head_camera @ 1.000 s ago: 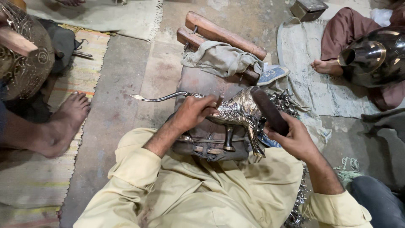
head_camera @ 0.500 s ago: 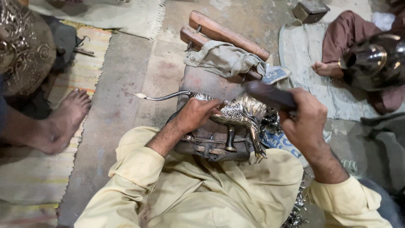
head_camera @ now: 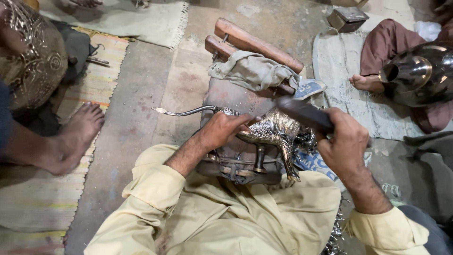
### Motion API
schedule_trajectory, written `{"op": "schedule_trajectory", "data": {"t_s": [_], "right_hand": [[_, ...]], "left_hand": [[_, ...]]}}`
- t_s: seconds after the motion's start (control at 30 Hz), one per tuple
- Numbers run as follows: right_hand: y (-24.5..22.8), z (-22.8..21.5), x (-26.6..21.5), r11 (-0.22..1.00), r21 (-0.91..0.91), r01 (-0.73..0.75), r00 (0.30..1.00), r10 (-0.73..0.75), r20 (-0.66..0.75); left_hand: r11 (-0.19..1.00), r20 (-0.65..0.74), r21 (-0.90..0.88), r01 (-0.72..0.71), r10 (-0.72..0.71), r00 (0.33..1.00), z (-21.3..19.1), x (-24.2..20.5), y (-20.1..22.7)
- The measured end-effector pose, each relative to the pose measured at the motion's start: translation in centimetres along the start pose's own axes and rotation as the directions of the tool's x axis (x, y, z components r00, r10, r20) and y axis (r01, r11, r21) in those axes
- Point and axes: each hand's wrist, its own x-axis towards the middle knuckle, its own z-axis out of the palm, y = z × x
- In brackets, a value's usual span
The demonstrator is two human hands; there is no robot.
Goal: The person hammers a small metal animal figurine with a hammer and chisel while seated on the floor. They repeatedly strike the figurine's body and legs, occasionally repositioning the object to access different areas.
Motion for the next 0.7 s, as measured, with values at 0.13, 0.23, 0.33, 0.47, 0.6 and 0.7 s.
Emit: {"op": "schedule_trajectory", "data": {"t_s": [0.13,0.23,0.33,0.47,0.6,0.7], "right_hand": [[-0.2,0.3,-0.1,0.977,-0.17,0.133,0.991,-0.13,0.03],[0.0,0.2,-0.3,0.993,-0.094,0.067,0.998,-0.066,0.006],[-0.1,0.4,-0.6,0.996,-0.082,0.02,0.999,-0.017,0.037],[-0.1,0.8,-1.2,0.998,-0.025,0.059,0.998,-0.06,-0.027],[-0.1,1.2,-1.5,0.969,-0.205,0.136,0.991,-0.135,0.018],[0.2,1.3,-1.9,0.999,-0.029,0.029,1.0,-0.029,-0.012]], "left_hand": [[1.0,0.021,-0.027,0.003,-0.002,1.0,-0.2,-0.1,-0.1],[0.999,0.009,0.026,-0.02,0.02,1.0,-0.2,0.2,-0.1],[1.0,0.041,0.012,0.01,-0.01,0.999,-0.2,-0.2,0.1],[0.999,0.048,0.037,-0.032,0.03,0.998,-0.7,0.3,0.2],[0.999,0.069,0.03,-0.039,0.037,0.997,-1.1,0.3,0.5],[0.999,0.127,0.023,-0.026,0.023,0.992,-1.4,0.8,0.6]]}}
